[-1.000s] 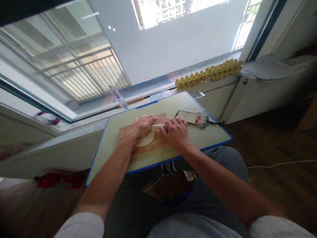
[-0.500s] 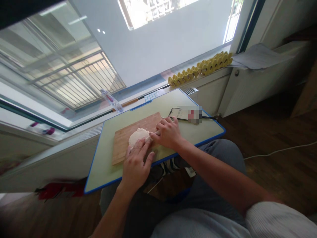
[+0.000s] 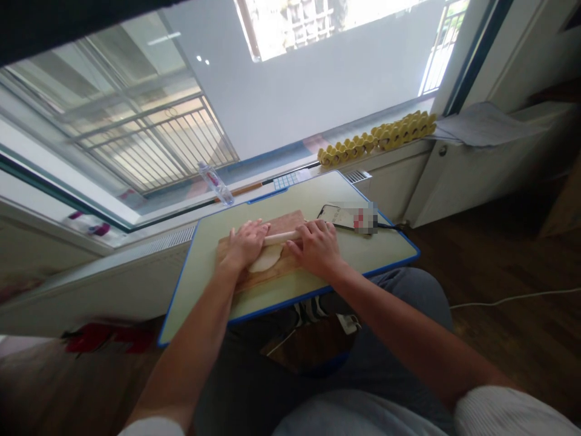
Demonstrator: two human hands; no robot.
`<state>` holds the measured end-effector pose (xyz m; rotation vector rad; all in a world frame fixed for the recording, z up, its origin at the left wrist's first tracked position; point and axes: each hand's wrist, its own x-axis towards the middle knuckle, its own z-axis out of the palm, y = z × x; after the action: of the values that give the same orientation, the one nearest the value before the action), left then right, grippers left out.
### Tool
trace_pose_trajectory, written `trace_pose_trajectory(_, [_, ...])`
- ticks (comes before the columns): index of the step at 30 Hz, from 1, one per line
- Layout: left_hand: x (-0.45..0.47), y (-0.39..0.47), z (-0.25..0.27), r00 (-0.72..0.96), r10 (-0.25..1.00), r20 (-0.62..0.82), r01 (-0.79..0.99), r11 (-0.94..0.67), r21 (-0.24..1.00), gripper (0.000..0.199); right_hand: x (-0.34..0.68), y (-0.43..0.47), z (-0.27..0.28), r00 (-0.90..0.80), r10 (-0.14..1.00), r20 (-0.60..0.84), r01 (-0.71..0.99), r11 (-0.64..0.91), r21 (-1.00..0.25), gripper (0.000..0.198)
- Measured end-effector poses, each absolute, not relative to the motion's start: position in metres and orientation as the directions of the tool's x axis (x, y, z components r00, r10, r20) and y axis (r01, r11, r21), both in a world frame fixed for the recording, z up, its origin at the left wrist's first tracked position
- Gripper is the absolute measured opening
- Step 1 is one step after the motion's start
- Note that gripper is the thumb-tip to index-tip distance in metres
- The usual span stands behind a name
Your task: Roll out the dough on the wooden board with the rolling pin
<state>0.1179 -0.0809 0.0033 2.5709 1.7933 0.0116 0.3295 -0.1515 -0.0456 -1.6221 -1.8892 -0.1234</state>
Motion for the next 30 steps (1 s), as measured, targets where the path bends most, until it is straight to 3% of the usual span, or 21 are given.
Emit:
trace_pose_trajectory(4, [0.118, -0.145, -0.011, 0.276, 0.950, 0.147, 0.955, -0.288, 0.070, 0.061, 0.328, -0.156, -0.045, -0.103, 0.849, 0.518, 0.907, 0.294, -0.301, 0.042])
trace_pose_trajectory(8, [0.124, -0.210, -0.027, 0.197, 0.944, 0.264, 0.975, -0.218, 0.052, 0.065, 0.326, -0.158, -0.044, -0.150, 0.843, 0.517, 0.890, 0.343, -0.300, 0.044])
trace_pose_trajectory(12, [0.127, -0.197, -0.023, 0.187, 0.956, 0.225, 0.975, -0.208, 0.077, 0.063, 0.327, -0.157, -0.044, -0.141, 0.848, 0.511, 0.895, 0.329, -0.300, 0.041])
trace_pose_trajectory(21, [0.128, -0.049, -0.001, 0.276, 0.960, -0.042, 0.960, -0.274, 0.059, 0.054, 0.328, -0.153, -0.047, -0.007, 0.844, 0.537, 0.930, 0.203, -0.306, 0.036])
trace_pose_trajectory(26, [0.125, -0.059, -0.005, 0.287, 0.957, -0.034, 0.956, -0.284, 0.070, 0.057, 0.327, -0.153, -0.048, -0.002, 0.843, 0.538, 0.926, 0.205, -0.318, 0.036])
trace_pose_trajectory(30, [0.118, -0.121, -0.010, 0.283, 0.954, 0.095, 0.955, -0.290, 0.065, 0.060, 0.328, -0.153, -0.046, -0.040, 0.845, 0.534, 0.929, 0.228, -0.292, 0.033])
